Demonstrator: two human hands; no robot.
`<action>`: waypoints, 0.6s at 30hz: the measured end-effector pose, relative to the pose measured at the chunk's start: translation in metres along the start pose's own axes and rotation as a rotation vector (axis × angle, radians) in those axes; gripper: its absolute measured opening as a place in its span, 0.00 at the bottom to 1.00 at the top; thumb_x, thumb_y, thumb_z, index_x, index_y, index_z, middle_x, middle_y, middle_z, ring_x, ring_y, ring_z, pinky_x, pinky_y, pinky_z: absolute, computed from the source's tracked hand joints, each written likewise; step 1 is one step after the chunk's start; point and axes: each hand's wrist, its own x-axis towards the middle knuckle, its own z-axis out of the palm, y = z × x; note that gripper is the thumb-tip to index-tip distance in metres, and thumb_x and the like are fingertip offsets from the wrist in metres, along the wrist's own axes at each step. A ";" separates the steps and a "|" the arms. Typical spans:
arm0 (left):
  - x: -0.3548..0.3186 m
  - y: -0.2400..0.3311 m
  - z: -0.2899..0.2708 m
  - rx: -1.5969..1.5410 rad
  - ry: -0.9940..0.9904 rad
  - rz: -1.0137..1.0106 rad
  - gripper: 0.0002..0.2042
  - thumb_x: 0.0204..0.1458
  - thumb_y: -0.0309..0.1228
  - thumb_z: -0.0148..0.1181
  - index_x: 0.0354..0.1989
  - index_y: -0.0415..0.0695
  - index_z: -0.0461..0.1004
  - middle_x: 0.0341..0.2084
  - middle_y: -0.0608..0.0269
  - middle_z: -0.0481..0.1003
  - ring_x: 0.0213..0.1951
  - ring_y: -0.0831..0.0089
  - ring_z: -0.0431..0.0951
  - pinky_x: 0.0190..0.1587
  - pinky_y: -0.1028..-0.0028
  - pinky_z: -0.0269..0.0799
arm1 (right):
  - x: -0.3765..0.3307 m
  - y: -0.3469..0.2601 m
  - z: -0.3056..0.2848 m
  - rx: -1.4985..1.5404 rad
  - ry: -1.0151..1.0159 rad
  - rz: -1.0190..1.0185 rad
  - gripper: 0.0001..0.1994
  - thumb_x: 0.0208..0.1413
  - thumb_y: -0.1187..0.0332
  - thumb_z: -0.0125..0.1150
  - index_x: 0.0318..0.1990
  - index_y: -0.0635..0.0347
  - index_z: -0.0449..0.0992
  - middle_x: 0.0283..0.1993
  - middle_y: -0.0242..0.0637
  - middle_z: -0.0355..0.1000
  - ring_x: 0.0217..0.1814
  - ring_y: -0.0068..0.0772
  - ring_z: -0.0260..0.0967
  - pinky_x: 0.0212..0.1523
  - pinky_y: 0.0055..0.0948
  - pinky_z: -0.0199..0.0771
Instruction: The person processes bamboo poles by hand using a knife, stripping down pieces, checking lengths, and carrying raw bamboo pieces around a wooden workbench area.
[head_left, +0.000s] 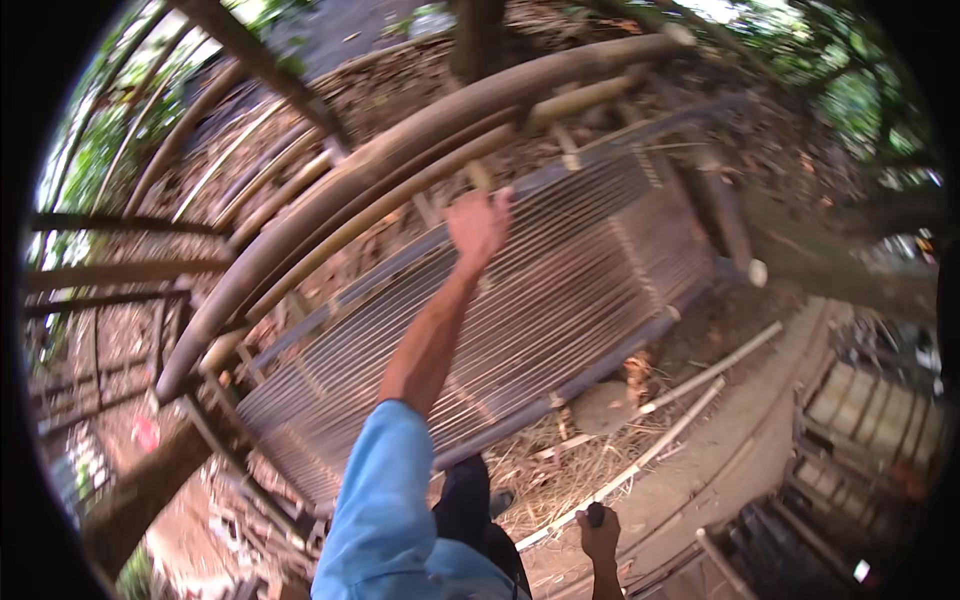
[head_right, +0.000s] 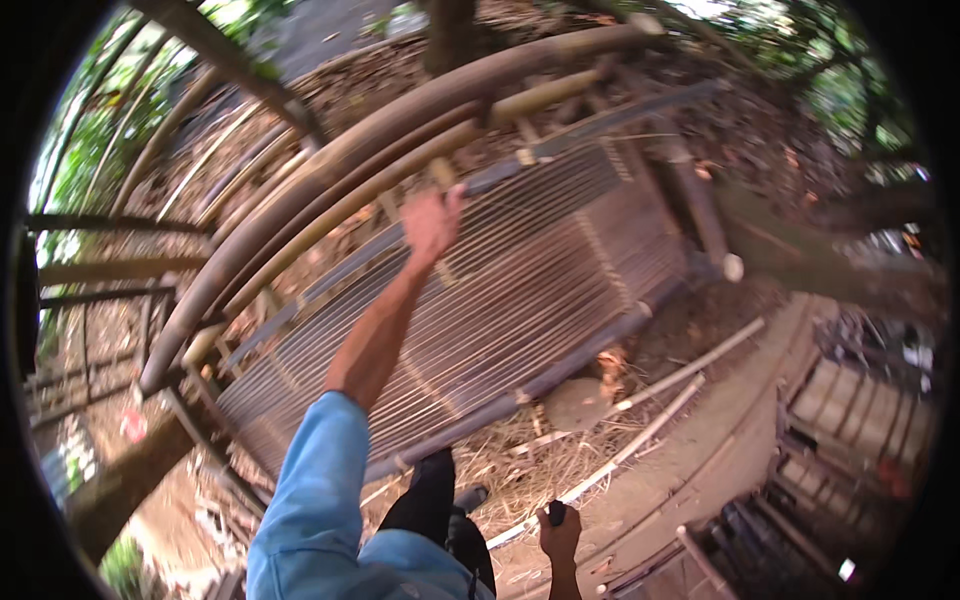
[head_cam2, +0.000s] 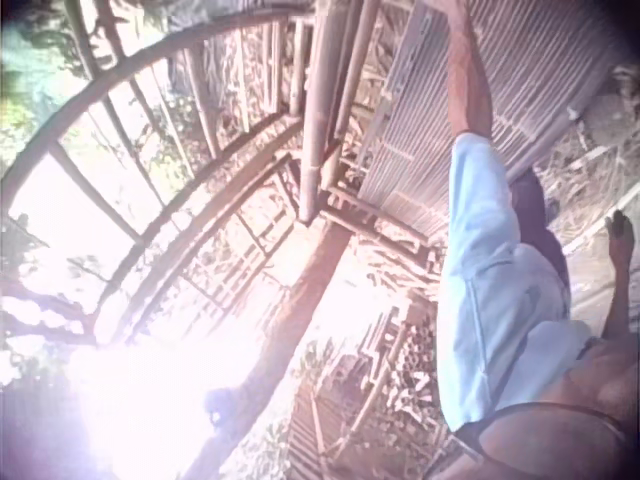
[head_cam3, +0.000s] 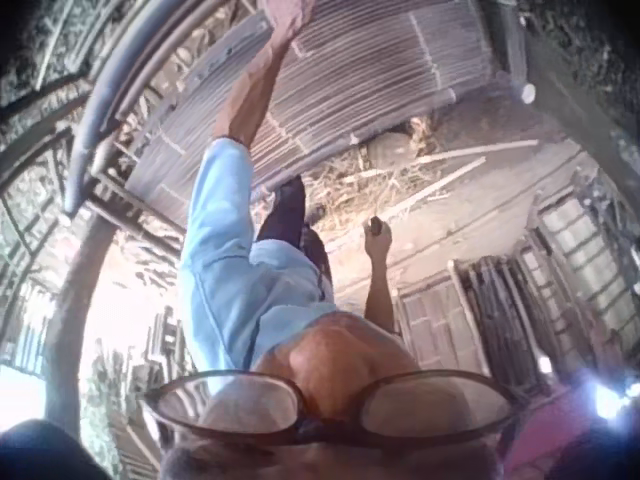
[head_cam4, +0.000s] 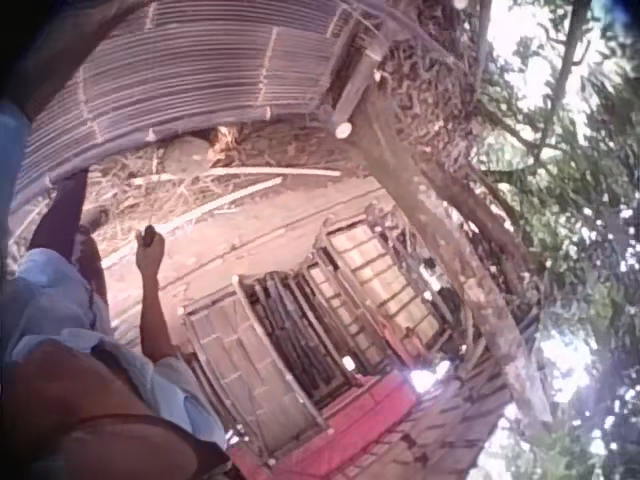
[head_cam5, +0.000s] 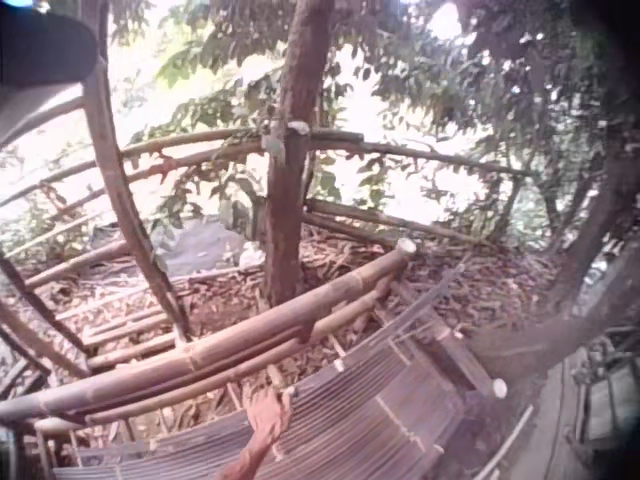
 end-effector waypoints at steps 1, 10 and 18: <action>0.005 0.003 0.006 -0.015 0.030 0.028 0.29 0.64 0.56 0.48 0.42 0.38 0.81 0.38 0.43 0.80 0.44 0.47 0.79 0.49 0.51 0.67 | 0.000 -0.009 -0.002 -0.009 -0.001 0.048 0.23 0.48 0.57 0.79 0.44 0.66 0.78 0.38 0.44 0.76 0.40 0.43 0.74 0.45 0.40 0.74; 0.035 -0.009 0.078 -0.058 0.097 0.118 0.33 0.65 0.59 0.44 0.42 0.35 0.81 0.37 0.33 0.78 0.44 0.39 0.79 0.50 0.47 0.70 | -0.015 0.009 0.004 -0.007 0.028 0.136 0.26 0.48 0.47 0.76 0.32 0.65 0.75 0.33 0.53 0.72 0.37 0.58 0.72 0.38 0.49 0.71; 0.035 -0.031 0.097 -0.004 0.039 0.076 0.35 0.63 0.63 0.41 0.50 0.42 0.80 0.45 0.35 0.78 0.54 0.40 0.74 0.57 0.43 0.63 | -0.024 0.030 0.015 0.028 0.016 0.165 0.29 0.49 0.44 0.74 0.35 0.66 0.76 0.33 0.54 0.73 0.39 0.60 0.72 0.42 0.52 0.71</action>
